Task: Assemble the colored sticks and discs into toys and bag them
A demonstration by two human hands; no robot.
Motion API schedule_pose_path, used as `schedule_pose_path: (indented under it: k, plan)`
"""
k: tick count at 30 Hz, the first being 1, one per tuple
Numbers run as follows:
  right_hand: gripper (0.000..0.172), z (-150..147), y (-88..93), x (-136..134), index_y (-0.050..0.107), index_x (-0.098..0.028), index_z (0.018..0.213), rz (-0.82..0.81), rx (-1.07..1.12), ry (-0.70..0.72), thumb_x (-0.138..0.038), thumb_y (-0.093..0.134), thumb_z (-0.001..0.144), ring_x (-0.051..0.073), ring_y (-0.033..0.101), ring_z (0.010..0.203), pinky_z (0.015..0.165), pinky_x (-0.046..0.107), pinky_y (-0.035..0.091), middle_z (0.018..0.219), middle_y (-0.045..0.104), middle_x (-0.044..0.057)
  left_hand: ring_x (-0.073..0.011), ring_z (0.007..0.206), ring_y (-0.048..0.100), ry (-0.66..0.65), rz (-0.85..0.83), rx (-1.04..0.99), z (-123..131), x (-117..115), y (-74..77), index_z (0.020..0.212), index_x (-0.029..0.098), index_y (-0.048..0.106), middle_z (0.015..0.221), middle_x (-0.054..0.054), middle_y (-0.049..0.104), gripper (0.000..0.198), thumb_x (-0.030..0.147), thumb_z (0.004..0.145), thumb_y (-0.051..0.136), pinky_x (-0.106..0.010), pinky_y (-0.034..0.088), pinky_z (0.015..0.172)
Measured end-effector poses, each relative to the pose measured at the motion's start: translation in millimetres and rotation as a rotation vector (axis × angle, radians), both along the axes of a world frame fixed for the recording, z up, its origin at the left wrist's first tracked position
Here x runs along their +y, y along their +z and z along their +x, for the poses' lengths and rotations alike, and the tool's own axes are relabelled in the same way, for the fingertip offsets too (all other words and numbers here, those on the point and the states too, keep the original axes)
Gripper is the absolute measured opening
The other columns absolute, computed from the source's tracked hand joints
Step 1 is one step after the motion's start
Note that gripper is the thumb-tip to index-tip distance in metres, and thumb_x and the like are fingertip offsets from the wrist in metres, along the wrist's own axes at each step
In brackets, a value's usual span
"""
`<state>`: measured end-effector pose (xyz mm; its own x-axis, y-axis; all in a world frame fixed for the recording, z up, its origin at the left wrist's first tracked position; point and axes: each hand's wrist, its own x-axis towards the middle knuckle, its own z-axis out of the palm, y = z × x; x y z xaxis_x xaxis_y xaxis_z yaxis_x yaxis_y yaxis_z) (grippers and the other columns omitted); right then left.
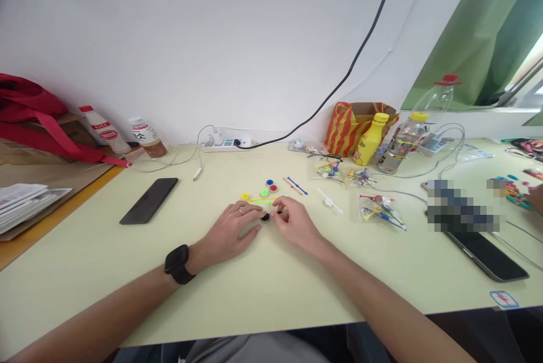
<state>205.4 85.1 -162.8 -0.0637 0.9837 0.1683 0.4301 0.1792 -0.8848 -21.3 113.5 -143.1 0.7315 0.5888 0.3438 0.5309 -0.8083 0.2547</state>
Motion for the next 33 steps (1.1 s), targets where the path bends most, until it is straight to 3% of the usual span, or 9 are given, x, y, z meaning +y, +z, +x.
schedule_pose_path:
  k: [4, 7, 9, 11, 12, 14, 16, 23, 33]
  plan:
    - [0.038, 1.4, 3.7, -7.0, 0.061, -0.022, 0.125, 0.021, -0.027, -0.02, -0.045, 0.059, 0.095, 0.013, 0.059, 0.06, 0.058, 0.033, 0.052, 0.121, 0.059, 0.011, -0.0285, 0.127, 0.054, 0.023, -0.036, -0.143, -2.1, 1.3, 1.8, 0.141, 0.031, 0.055, 0.142, -0.004, 0.062, 0.047, 0.024, 0.096, 0.062, -0.048, 0.044, 0.108]
    - [0.05, 0.4, 8.9, -12.7, 0.052, -0.024, 0.142, 0.012, -0.036, -0.051, -0.047, 0.056, 0.097, 0.015, 0.061, 0.064, 0.066, 0.037, 0.055, 0.124, 0.057, 0.012, -0.0267, 0.125, 0.054, 0.076, -0.059, -0.244, -3.3, 2.2, 4.2, 0.14, 0.03, 0.056, 0.136, -0.004, 0.064, 0.044, 0.023, 0.097, 0.061, -0.046, 0.045, 0.109]
    - [0.049, 0.1, 13.4, -16.8, 0.054, -0.024, 0.139, -0.005, -0.03, -0.083, -0.051, 0.054, 0.098, 0.016, 0.06, 0.068, 0.072, 0.038, 0.055, 0.123, 0.057, 0.011, -0.0259, 0.124, 0.054, 0.108, -0.065, -0.287, -4.2, 2.6, 5.0, 0.137, 0.029, 0.058, 0.133, -0.005, 0.065, 0.041, 0.021, 0.097, 0.059, -0.045, 0.046, 0.108]
    - [0.04, 1.2, 18.3, -20.3, 0.067, -0.022, 0.112, -0.053, 0.013, -0.063, -0.055, 0.049, 0.1, 0.017, 0.059, 0.073, 0.074, 0.035, 0.053, 0.112, 0.062, 0.009, -0.0253, 0.123, 0.054, 0.128, -0.071, -0.308, -4.9, 3.0, 5.2, 0.135, 0.029, 0.059, 0.132, -0.004, 0.064, 0.039, 0.019, 0.098, 0.058, -0.045, 0.046, 0.108]
    - [0.046, 2.5, 20.7, -21.4, 0.069, -0.02, 0.091, -0.084, 0.049, -0.028, -0.058, 0.045, 0.102, 0.017, 0.059, 0.076, 0.073, 0.033, 0.051, 0.103, 0.063, 0.008, -0.0251, 0.123, 0.054, 0.137, -0.074, -0.314, -5.1, 3.1, 5.3, 0.135, 0.029, 0.059, 0.132, -0.004, 0.064, 0.039, 0.018, 0.098, 0.057, -0.045, 0.046, 0.108]
    - [0.065, 6.2, 24.7, -22.1, 0.057, -0.02, 0.058, -0.122, 0.138, 0.036, -0.061, 0.037, 0.104, 0.018, 0.058, 0.078, 0.07, 0.031, 0.047, 0.085, 0.061, 0.007, -0.0248, 0.123, 0.053, 0.152, -0.076, -0.327, -5.4, 3.4, 5.5, 0.133, 0.028, 0.06, 0.131, -0.004, 0.064, 0.036, 0.017, 0.099, 0.055, -0.044, 0.045, 0.109]
    - [0.07, 10.7, 27.3, -20.6, 0.05, -0.02, 0.049, -0.094, 0.221, 0.025, -0.062, 0.038, 0.104, 0.018, 0.054, 0.074, 0.066, 0.03, 0.043, 0.076, 0.057, 0.006, -0.0247, 0.123, 0.052, 0.169, -0.081, -0.34, -5.5, 3.5, 6.0, 0.132, 0.027, 0.06, 0.129, -0.004, 0.065, 0.034, 0.018, 0.1, 0.054, -0.044, 0.044, 0.109]
    - [0.056, 20.7, 29.3, -13.2, 0.059, -0.02, 0.063, -0.001, 0.212, -0.122, -0.061, 0.047, 0.101, 0.015, 0.041, 0.062, 0.061, 0.031, 0.034, 0.069, 0.046, 0.0, -0.0259, 0.123, 0.053, 0.178, -0.107, -0.349, -5.9, 5.6, 5.7, 0.13, 0.028, 0.061, 0.128, -0.005, 0.065, 0.03, 0.021, 0.102, 0.051, -0.045, 0.043, 0.109]
    - [0.032, 39.1, 27.0, 0.8, 0.064, -0.021, 0.087, 0.11, 0.072, -0.223, -0.05, 0.054, 0.098, 0.02, 0.059, 0.079, 0.069, 0.031, 0.045, 0.085, 0.065, 0.003, -0.0244, 0.12, 0.057, 0.251, -0.168, -0.389, -11.5, 21.4, -3.1, 0.122, 0.028, 0.064, 0.123, -0.003, 0.068, 0.024, 0.027, 0.104, 0.049, -0.044, 0.045, 0.107]
